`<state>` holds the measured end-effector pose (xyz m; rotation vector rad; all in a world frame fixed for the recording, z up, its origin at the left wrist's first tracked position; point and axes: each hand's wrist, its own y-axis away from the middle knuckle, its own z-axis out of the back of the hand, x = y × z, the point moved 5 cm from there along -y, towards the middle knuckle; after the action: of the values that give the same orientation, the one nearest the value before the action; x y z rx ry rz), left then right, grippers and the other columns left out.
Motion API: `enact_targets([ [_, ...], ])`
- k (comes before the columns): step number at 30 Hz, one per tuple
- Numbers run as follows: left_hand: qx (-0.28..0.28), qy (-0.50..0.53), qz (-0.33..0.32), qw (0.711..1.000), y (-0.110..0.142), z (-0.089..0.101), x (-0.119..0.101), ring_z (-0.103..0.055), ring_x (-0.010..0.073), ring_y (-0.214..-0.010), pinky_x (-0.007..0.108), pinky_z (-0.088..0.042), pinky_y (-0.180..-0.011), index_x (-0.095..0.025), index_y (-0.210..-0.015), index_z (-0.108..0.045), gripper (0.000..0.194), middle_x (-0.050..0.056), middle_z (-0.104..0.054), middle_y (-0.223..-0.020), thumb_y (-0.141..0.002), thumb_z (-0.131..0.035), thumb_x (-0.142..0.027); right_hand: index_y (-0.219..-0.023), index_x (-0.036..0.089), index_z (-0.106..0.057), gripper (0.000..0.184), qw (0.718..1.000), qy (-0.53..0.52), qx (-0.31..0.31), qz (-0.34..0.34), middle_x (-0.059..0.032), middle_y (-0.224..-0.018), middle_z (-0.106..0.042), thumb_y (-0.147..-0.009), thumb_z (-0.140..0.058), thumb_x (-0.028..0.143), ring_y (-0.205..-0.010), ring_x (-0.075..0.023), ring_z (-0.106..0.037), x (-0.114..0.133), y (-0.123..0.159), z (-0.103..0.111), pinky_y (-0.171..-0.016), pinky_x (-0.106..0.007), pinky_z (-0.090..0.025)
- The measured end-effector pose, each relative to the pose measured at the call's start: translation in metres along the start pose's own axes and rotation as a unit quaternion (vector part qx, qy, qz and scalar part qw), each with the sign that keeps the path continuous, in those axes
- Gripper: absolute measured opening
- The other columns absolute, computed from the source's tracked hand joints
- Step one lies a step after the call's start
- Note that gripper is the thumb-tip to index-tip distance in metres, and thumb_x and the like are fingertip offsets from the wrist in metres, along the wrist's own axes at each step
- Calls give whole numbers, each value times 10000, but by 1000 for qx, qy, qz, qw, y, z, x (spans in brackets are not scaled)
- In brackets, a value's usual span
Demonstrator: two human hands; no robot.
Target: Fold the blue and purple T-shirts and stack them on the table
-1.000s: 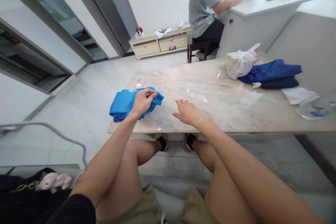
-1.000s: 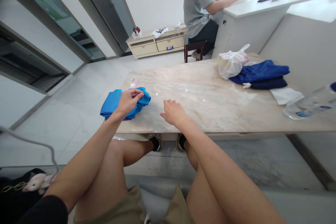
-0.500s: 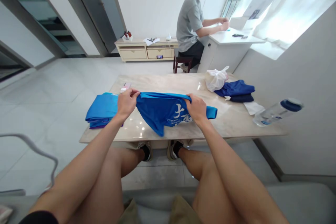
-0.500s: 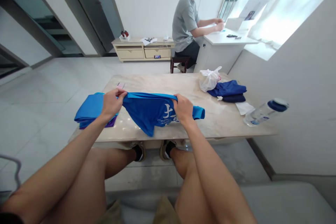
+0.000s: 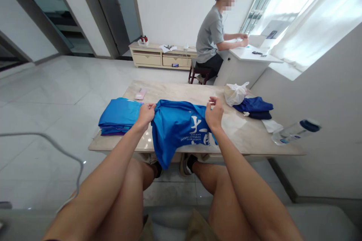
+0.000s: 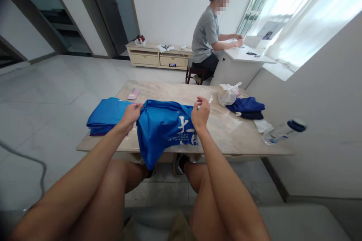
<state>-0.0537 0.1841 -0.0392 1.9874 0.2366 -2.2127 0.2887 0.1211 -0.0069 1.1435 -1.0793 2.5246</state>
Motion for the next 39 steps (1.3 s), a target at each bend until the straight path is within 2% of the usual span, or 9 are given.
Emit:
enact_targets([
  [3,14,-42,49,998,1,-16,14,-675,225,-720,301,-491,-695,-193,-702,-720,255,36,-698,-652,-782,-871,-382,-1167,157,-725,262,992,27,122,-2,-152,-1095,-764,-1018,-520,226,-968,-251,-707,0,6,-28,-964,-393,-556],
  [6,85,26,60,994,10,-39,10,-662,196,-697,283,-486,-673,-173,-748,-758,217,46,-739,-711,-783,-880,-348,-1188,200,-734,233,930,27,359,74,-102,-1076,-795,-997,-694,326,-990,-242,-736,13,37,-70,-946,-356,-558],
  [8,145,97,70,982,17,-52,0,-646,173,-671,271,-491,-652,-162,-819,-785,236,44,-758,-750,-783,-887,-371,-1245,204,-724,410,894,53,429,117,-123,-1193,-795,-923,-833,432,-1077,-274,-740,26,56,-88,-960,-356,-552],
  [15,137,277,80,948,15,-24,-30,-643,168,-685,281,-548,-699,-185,-824,-720,245,4,-712,-724,-813,-840,-398,-1114,189,-739,144,901,126,393,137,-128,-1096,-811,-1058,-656,293,-1032,-288,-757,48,50,-104,-891,-343,-519],
  [19,25,147,3,989,9,24,-21,-603,170,-713,266,-492,-699,-206,-729,-658,316,-14,-654,-686,-874,-806,-446,-1128,198,-736,139,893,78,435,88,-101,-1051,-820,-1058,-655,287,-983,-259,-767,32,56,-106,-869,-330,-545],
  [22,43,42,-12,998,12,35,-10,-576,181,-706,280,-453,-689,-207,-682,-654,367,-2,-652,-678,-867,-817,-478,-1335,202,-680,311,885,24,458,79,-109,-1138,-815,-1052,-679,332,-1030,-250,-774,28,73,-111,-921,-352,-574],
  [27,165,17,-15,986,28,6,-13,-605,204,-723,294,-454,-692,-198,-712,-707,365,23,-695,-697,-867,-794,-516,-1593,218,-529,717,897,10,428,112,-169,-1496,-683,-971,-770,483,-1376,-326,-649,51,78,-117,-1184,-482,-481],
  [30,170,55,-24,984,35,-15,-22,-628,203,-760,294,-475,-735,-194,-725,-722,326,35,-725,-751,-879,-782,-476,-1626,209,-493,738,904,9,422,72,-153,-1449,-714,-970,-741,437,-1315,-311,-675,64,66,-116,-1143,-453,-499],
  [39,203,145,55,967,63,-71,-27,-568,162,-703,277,-444,-709,-180,-686,-677,292,5,-649,-688,-921,-768,-327,-862,208,-728,141,878,2,465,117,-10,-930,-804,-770,-706,103,-891,-223,-700,68,60,-95,-813,-288,-532],
])
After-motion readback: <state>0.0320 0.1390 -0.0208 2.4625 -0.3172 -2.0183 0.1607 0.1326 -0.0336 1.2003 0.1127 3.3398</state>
